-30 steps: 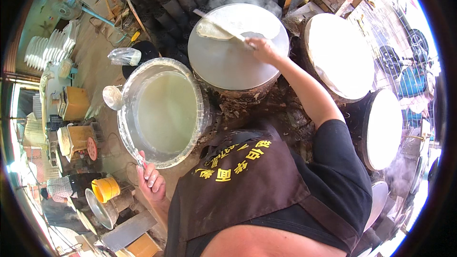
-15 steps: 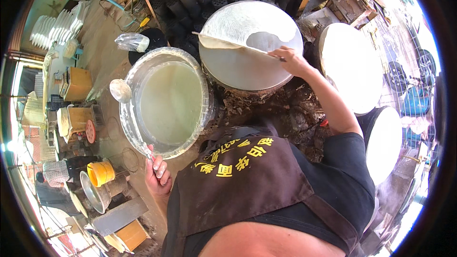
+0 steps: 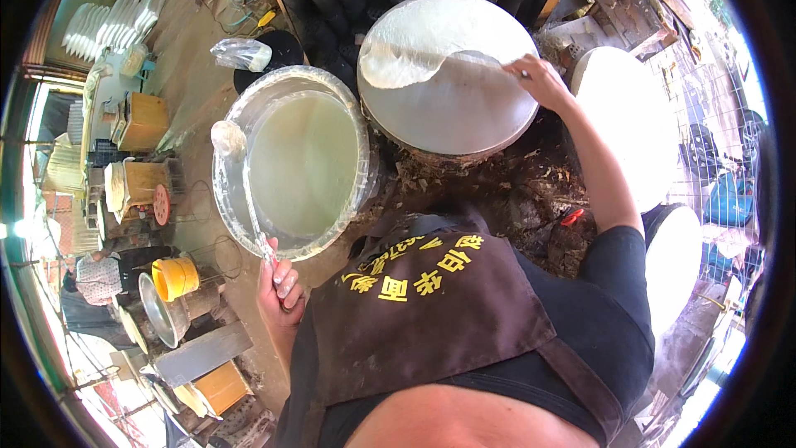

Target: The person ladles batter from a large metal bucket onto several hot round griddles, spreads it into thin circular crepes using a wooden spreader, and removes the cooked crepes to a stack. The process is repeated continuously across multiple griddles.

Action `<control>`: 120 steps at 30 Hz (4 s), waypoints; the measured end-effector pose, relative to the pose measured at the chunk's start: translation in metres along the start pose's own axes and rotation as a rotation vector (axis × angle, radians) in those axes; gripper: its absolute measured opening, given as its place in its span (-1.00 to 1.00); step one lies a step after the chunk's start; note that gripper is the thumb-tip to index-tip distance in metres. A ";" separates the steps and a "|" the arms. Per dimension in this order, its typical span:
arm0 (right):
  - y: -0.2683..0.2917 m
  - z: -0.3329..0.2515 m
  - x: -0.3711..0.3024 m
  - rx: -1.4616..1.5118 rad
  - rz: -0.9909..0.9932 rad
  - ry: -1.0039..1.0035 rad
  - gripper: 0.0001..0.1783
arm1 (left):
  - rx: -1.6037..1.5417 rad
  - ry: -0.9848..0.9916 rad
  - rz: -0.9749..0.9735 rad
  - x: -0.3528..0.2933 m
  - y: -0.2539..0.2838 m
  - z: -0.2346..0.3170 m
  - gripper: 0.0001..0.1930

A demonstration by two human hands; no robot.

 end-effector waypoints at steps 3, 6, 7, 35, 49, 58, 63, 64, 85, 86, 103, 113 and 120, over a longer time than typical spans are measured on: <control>-0.012 -0.020 0.016 -0.013 -0.030 -0.030 -0.66 | -0.016 0.006 -0.010 0.003 -0.003 -0.001 -0.60; -0.019 -0.025 0.003 0.014 -0.157 0.094 -0.69 | -0.032 0.010 -0.011 0.003 -0.006 -0.004 -0.60; -0.008 -0.025 -0.009 0.032 -0.208 0.055 -0.70 | -0.028 0.014 -0.009 0.001 -0.006 -0.005 -0.60; 0.044 0.019 -0.164 -0.029 0.022 -0.075 -0.71 | -0.161 0.053 -0.239 0.004 -0.013 -0.001 -0.49; -0.222 -0.218 -0.136 0.493 0.280 -0.370 -0.47 | 0.185 0.037 -0.335 0.049 0.038 0.084 -0.51; -0.159 -0.179 -0.250 0.844 0.098 -0.766 -0.39 | 0.071 0.314 -0.477 0.078 0.066 0.083 -0.50; -0.143 -0.155 -0.250 0.930 0.166 -0.724 -0.40 | 0.046 0.372 -0.485 0.073 0.057 0.069 -0.48; -0.138 -0.151 -0.247 0.942 0.214 -0.737 -0.45 | 0.054 0.367 -0.484 0.071 0.056 0.067 -0.49; -0.091 -0.073 -0.221 0.205 0.265 -0.405 -0.59 | 0.049 0.327 -0.381 0.029 0.001 0.022 -0.49; -0.093 -0.066 -0.223 0.171 0.281 -0.354 -0.59 | 0.051 0.317 -0.380 0.028 -0.002 0.022 -0.48; -0.035 0.011 -0.091 -0.031 0.379 -0.349 -0.61 | -0.009 0.361 -0.452 -0.001 -0.082 -0.006 -0.44; -0.059 -0.078 -0.188 0.217 0.407 -0.479 -0.44 | 0.058 0.390 -0.446 -0.003 -0.105 -0.028 -0.42; -0.078 0.000 -0.093 0.354 0.362 -0.994 -0.58 | 0.134 0.511 -0.516 0.003 -0.139 -0.053 -0.43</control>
Point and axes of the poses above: each hand's wrist, its own x-axis towards the middle knuckle, its own y-axis out of the back of the hand, z = x × y, the point moved 4 cm from there along x, towards the middle knuckle, and after that the axes turned 9 degrees about -y, right-handed, at the moved point
